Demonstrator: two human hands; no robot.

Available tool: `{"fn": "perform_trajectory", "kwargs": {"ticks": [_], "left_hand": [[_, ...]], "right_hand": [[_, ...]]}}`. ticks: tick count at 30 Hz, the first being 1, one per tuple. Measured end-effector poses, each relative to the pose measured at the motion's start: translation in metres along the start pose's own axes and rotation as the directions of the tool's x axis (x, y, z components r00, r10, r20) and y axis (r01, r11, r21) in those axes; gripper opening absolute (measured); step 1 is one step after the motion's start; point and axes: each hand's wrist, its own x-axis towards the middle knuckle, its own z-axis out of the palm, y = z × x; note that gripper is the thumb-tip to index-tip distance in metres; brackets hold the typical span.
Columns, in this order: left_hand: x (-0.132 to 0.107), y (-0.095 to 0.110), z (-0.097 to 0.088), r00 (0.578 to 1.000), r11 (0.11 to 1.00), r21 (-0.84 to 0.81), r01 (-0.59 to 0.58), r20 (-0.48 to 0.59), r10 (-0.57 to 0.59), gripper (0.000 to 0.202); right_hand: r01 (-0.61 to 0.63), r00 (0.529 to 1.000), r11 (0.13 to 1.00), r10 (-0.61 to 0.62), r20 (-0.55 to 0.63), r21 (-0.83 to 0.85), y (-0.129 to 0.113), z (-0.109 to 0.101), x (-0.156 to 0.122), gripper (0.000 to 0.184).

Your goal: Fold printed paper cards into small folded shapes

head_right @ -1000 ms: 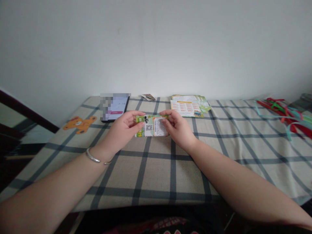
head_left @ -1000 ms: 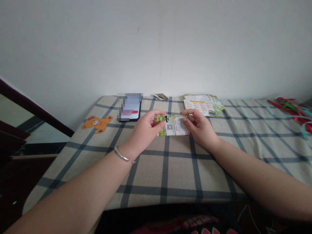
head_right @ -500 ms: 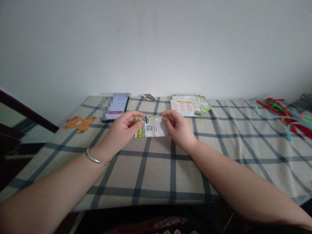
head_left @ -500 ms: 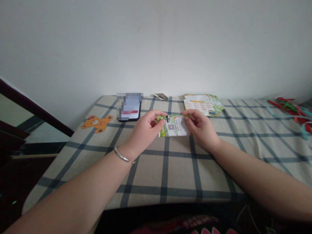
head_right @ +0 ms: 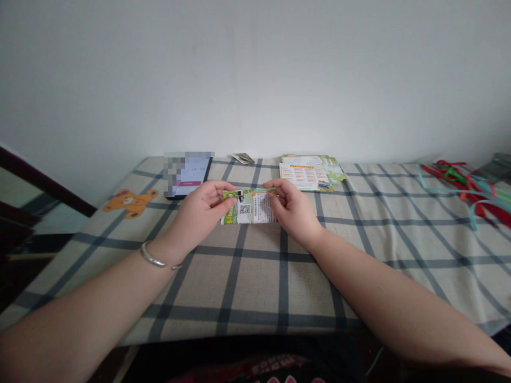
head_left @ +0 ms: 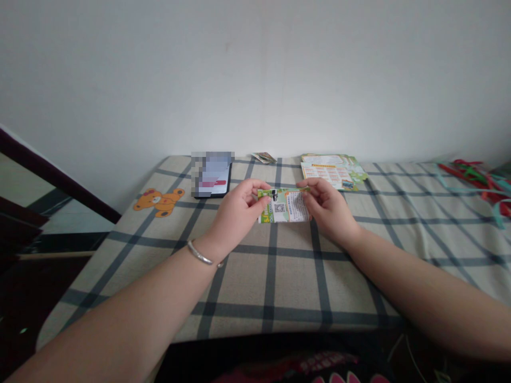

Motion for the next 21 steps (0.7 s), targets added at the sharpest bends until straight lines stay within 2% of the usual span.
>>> {"fn": "perform_trajectory", "kwargs": {"ticks": [12, 17, 21], "left_hand": [[0.0006, -0.0013, 0.0005, 0.999, 1.0, -0.006, -0.029, -0.015, 0.029, 0.019], [-0.0015, 0.003, 0.0004, 0.998, 0.998, 0.022, -0.062, 0.014, 0.061, 0.017], [-0.0034, 0.0061, 0.0006, 0.997, 0.999, -0.023, -0.047, 0.052, 0.048, 0.019]], "right_hand": [[0.021, 1.0, 0.997, -0.02, 0.018, -0.078, -0.0024, 0.0001, -0.001, 0.024], [0.001, 0.998, 0.999, -0.004, -0.056, -0.041, -0.0059, 0.0022, 0.0006, 0.019], [-0.009, 0.992, 1.0, 0.011, -0.127, 0.016, -0.0042, 0.004, 0.0022, 0.014]]}}
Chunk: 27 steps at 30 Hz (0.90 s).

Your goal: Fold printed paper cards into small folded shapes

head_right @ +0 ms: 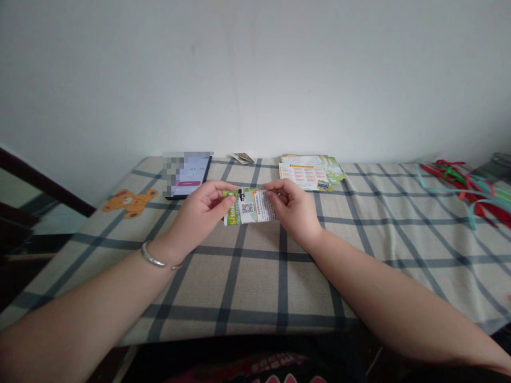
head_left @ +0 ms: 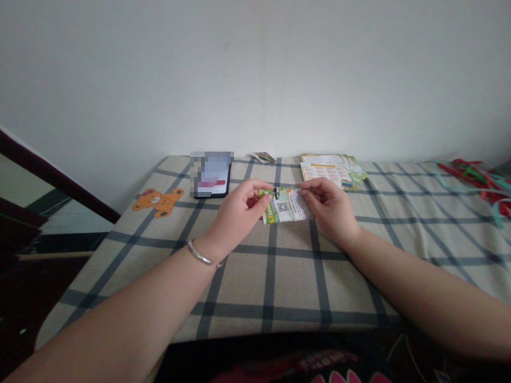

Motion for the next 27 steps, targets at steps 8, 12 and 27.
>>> {"fn": "perform_trajectory", "kwargs": {"ticks": [8, 12, 27], "left_hand": [[0.0003, -0.0037, 0.001, 0.999, 1.0, 0.018, 0.01, -0.031, -0.009, 0.021], [0.0005, -0.002, 0.0005, 0.998, 0.999, 0.033, 0.003, -0.059, -0.001, 0.018], [0.0004, -0.0036, -0.0019, 0.986, 0.975, 0.201, -0.098, -0.114, 0.122, 0.015]], "right_hand": [[0.029, 1.0, 0.999, -0.029, 0.01, -0.037, 0.003, -0.0012, -0.0007, 0.013], [0.079, 0.997, 0.98, -0.073, 0.04, -0.184, 0.0022, -0.0037, -0.0015, 0.017], [0.038, 0.999, 0.998, -0.039, -0.029, -0.056, 0.0019, -0.002, 0.0011, 0.019]]}}
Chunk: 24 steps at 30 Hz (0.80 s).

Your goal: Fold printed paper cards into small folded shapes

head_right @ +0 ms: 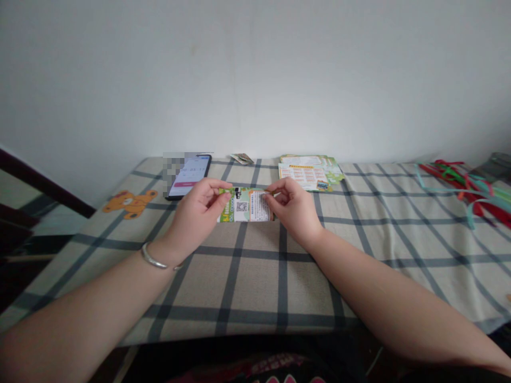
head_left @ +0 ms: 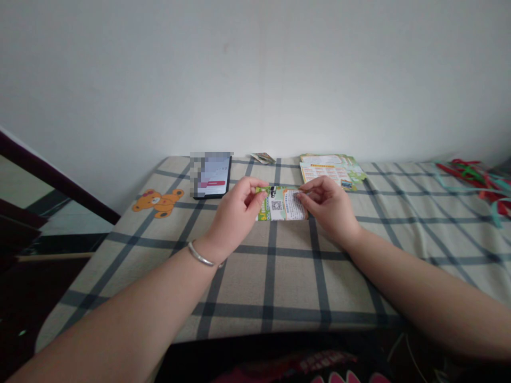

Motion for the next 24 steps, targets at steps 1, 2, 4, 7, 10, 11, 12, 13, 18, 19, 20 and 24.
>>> {"fn": "perform_trajectory", "kwargs": {"ticks": [1, 2, 4, 7, 10, 11, 12, 13, 18, 19, 20, 24], "left_hand": [[0.0, 0.0, -0.001, 1.0, 0.999, 0.035, -0.02, 0.005, 0.02, 0.016], [0.0, 0.0, -0.002, 0.999, 0.997, 0.065, -0.041, 0.009, 0.04, 0.016], [0.001, 0.0, -0.004, 0.997, 0.991, 0.111, -0.076, 0.009, 0.076, 0.015], [0.003, 0.003, -0.004, 0.996, 0.99, 0.109, -0.088, -0.004, 0.089, 0.011], [0.003, 0.005, -0.004, 0.999, 0.998, 0.024, -0.051, -0.016, 0.052, 0.007], [0.003, 0.006, -0.003, 0.999, 0.999, -0.004, -0.045, -0.024, 0.045, 0.005], [0.003, 0.007, -0.003, 0.998, 0.999, -0.021, -0.048, -0.036, 0.047, 0.005], [0.003, 0.007, -0.003, 0.997, 0.998, -0.028, -0.061, -0.05, 0.059, 0.005], [0.002, 0.009, -0.006, 0.973, 0.974, 0.076, -0.215, -0.066, 0.22, 0.012], [0.002, 0.01, -0.007, 0.962, 0.958, 0.119, -0.262, -0.051, 0.27, 0.013], [0.002, 0.01, -0.008, 0.947, 0.937, 0.161, -0.31, -0.032, 0.319, 0.014], [0.004, 0.012, -0.01, 0.888, 0.861, 0.232, -0.453, 0.034, 0.459, 0.017]], "right_hand": [[0.008, 1.0, 1.0, -0.008, -0.009, -0.005, 0.0, 0.0, 0.0, 0.019], [0.02, 1.0, 1.0, -0.021, -0.018, -0.019, 0.0, -0.001, 0.0, 0.018], [0.06, 0.998, 0.996, -0.063, -0.032, -0.072, -0.001, -0.002, 0.0, 0.015], [0.129, 0.99, 0.979, -0.136, -0.03, -0.16, -0.001, -0.005, 0.0, 0.009], [0.163, 0.986, 0.969, -0.167, -0.007, -0.184, -0.002, -0.006, 0.0, 0.007], [0.17, 0.985, 0.967, -0.173, 0.001, -0.191, -0.002, -0.006, 0.0, 0.008], [0.181, 0.983, 0.963, -0.183, 0.007, -0.198, -0.002, -0.006, 0.0, 0.008], [0.195, 0.98, 0.959, -0.196, 0.013, -0.207, -0.003, -0.006, 0.0, 0.009], [0.248, 0.967, 0.943, -0.253, 0.004, -0.221, -0.007, -0.006, -0.001, 0.008], [0.247, 0.968, 0.943, -0.253, 0.003, -0.222, -0.007, -0.007, -0.001, 0.007], [0.248, 0.967, 0.942, -0.254, -0.001, -0.225, -0.007, -0.007, -0.001, 0.007], [0.291, 0.952, 0.922, -0.306, -0.019, -0.257, -0.006, -0.009, 0.001, 0.009]]}}
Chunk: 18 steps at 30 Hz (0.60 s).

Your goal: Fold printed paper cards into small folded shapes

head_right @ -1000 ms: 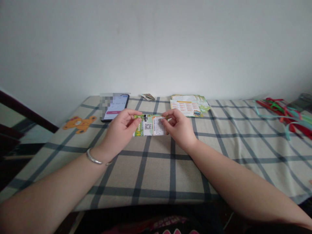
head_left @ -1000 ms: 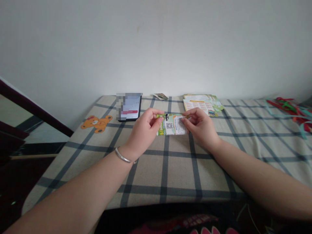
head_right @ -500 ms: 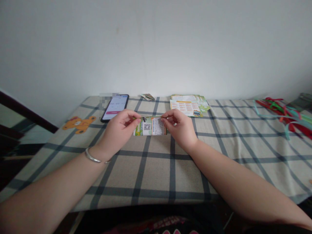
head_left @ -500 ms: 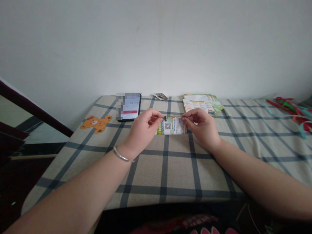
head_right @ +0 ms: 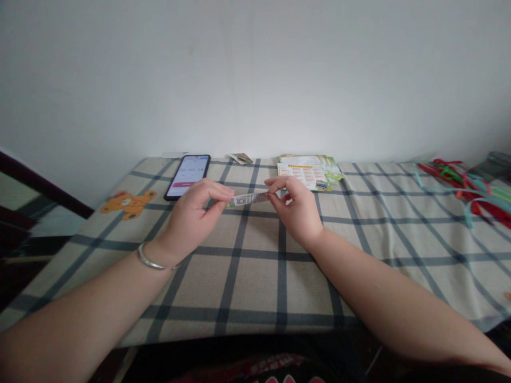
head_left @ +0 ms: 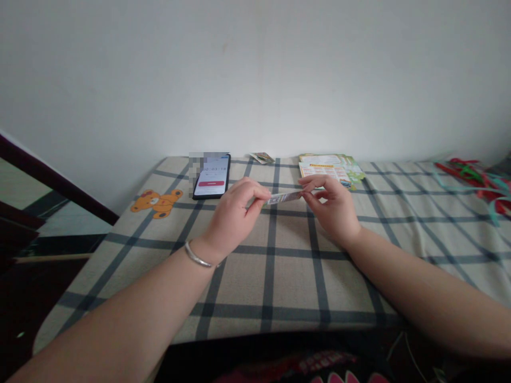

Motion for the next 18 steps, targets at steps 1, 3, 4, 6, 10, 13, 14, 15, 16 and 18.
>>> {"fn": "perform_trajectory", "kwargs": {"ticks": [1, 3, 4, 6, 10, 13, 14, 15, 16, 18], "left_hand": [[0.0006, 0.0002, -0.0003, 1.0, 1.0, 0.003, -0.02, 0.003, 0.02, 0.017], [0.0014, 0.0005, -0.0006, 0.999, 0.999, 0.014, -0.039, 0.008, 0.039, 0.016], [0.0016, 0.0005, -0.0006, 0.999, 0.999, 0.025, -0.04, 0.009, 0.04, 0.016], [0.0016, 0.0003, -0.0006, 0.999, 0.998, 0.044, -0.036, 0.008, 0.036, 0.015], [0.0012, -0.0003, -0.0005, 1.0, 0.999, 0.042, -0.015, -0.003, 0.016, 0.014], [0.0011, -0.0002, -0.0005, 1.0, 0.999, 0.029, 0.029, -0.006, -0.029, 0.013], [0.0009, -0.0003, -0.0004, 0.998, 0.998, 0.016, 0.055, -0.005, -0.055, 0.013], [0.0006, -0.0005, -0.0003, 0.996, 0.996, 0.0, 0.088, -0.003, -0.088, 0.012], [0.0002, -0.0009, -0.0001, 0.992, 0.992, -0.014, 0.128, 0.002, -0.128, 0.012], [-0.0008, -0.0023, 0.001, 0.975, 0.974, -0.051, 0.221, 0.01, -0.221, 0.01]], "right_hand": [[0.023, 1.0, 1.0, -0.023, -0.01, -0.009, 0.0009, -0.0004, 0.0004, 0.01], [0.067, 0.997, 0.997, -0.068, -0.024, -0.033, 0.0025, -0.0013, 0.0011, 0.011], [0.085, 0.996, 0.995, -0.087, -0.03, -0.045, 0.0031, -0.0017, 0.0015, 0.012], [0.111, 0.993, 0.992, -0.114, -0.034, -0.064, 0.0039, -0.0026, 0.0021, 0.011], [0.145, 0.989, 0.986, -0.147, -0.026, -0.083, 0.004, -0.004, 0.0028, 0.011], [0.149, 0.988, 0.985, -0.151, -0.017, -0.088, 0.0034, -0.0046, 0.0022, 0.01], [0.135, 0.991, 0.987, -0.137, -0.008, -0.084, 0.0031, -0.0046, 0.0018, 0.01], [0.115, 0.993, 0.99, -0.115, 0.005, -0.08, 0.0027, -0.0046, 0.0014, 0.009], [0.093, 0.996, 0.993, -0.092, 0.019, -0.077, 0.0021, -0.0046, 0.0009, 0.009], [0.044, 0.998, 0.996, -0.041, 0.042, -0.071, 0.0005, -0.0041, 0.0, 0.008]]}}
